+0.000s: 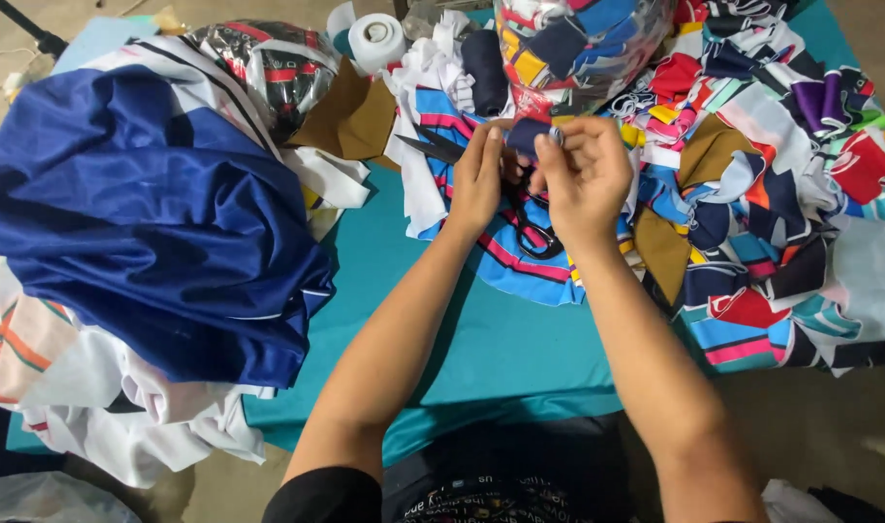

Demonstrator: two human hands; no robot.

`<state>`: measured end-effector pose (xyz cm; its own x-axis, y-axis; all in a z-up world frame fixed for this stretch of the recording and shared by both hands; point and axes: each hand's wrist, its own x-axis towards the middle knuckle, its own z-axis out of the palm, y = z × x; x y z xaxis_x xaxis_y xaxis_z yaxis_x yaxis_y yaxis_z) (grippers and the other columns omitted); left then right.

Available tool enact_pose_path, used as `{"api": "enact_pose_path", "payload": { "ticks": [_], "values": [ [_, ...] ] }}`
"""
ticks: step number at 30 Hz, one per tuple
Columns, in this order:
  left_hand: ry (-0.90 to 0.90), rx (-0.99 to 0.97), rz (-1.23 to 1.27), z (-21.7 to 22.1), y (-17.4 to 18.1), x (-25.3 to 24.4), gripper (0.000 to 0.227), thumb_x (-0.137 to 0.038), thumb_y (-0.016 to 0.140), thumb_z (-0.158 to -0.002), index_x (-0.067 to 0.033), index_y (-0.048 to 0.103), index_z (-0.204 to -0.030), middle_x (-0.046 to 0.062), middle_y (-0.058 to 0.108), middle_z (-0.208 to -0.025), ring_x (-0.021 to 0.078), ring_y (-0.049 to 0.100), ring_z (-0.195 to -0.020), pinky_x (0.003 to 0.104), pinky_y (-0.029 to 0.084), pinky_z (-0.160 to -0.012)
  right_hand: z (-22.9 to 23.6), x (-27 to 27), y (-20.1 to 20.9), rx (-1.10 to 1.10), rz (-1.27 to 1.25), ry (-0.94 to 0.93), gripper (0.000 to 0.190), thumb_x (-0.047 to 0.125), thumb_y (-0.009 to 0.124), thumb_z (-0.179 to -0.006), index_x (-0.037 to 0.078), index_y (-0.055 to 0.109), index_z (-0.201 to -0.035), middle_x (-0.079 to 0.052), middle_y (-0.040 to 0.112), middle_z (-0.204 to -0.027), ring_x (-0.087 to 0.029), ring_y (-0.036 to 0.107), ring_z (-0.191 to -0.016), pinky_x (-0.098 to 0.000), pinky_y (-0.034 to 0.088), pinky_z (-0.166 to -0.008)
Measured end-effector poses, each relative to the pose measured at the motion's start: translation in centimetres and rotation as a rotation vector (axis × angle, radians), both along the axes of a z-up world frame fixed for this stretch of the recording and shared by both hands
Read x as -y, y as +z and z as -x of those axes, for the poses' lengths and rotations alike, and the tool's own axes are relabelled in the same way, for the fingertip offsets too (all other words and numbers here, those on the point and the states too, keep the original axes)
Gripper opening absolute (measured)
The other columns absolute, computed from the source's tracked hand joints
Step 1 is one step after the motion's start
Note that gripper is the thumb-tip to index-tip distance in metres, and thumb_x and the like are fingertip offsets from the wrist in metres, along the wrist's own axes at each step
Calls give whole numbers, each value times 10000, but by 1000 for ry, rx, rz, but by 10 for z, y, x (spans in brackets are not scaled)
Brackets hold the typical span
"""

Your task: The person is sorting through a pile of fabric scraps, picking out specific strips, aligning them, and stacking them neatly on a work surface.

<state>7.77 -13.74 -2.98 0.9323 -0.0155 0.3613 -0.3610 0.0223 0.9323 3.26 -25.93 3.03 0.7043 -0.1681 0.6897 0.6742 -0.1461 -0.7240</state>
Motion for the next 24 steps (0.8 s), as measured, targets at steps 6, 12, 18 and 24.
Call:
{"api": "enact_pose_path", "payload": {
  "ticks": [6, 12, 18, 24],
  "values": [
    [-111, -39, -11, 8, 16, -6, 377, -379, 396, -1087, -90, 627, -1157, 47, 714, -819, 137, 671, -718, 264, 585, -666, -24, -1, 82, 416, 369, -266, 179, 113, 734, -1090, -9, 608, -1055, -65, 553, -736, -158, 446, -562, -307, 321, -504],
    [-71, 108, -189, 13, 25, -5, 326, -330, 442, -1073, -96, 640, -962, 36, 703, -773, 152, 667, -684, 297, 520, -650, -50, 3, 100, 453, 390, -194, 189, 74, 705, -1125, -54, 580, -1064, -146, 582, -778, -205, 547, -623, -333, 393, -552],
    [-44, 171, -232, 9, 14, -4, 249, -283, 481, -1062, -123, 660, -994, 8, 701, -766, 146, 665, -661, 285, 518, -636, -50, -4, 50, 246, 523, -140, 168, 13, 721, -1076, -42, 563, -1063, -141, 610, -816, -214, 642, -680, -298, 544, -592],
    [56, 294, -230, 11, 14, -3, 221, -212, 528, -1054, -58, 680, -1007, 58, 718, -777, 167, 692, -662, 277, 551, -609, -67, -6, 111, 551, 298, -175, 124, 48, 587, -1168, -29, 560, -1262, -233, 678, -850, -322, 748, -671, -390, 542, -592]
  ]
}}
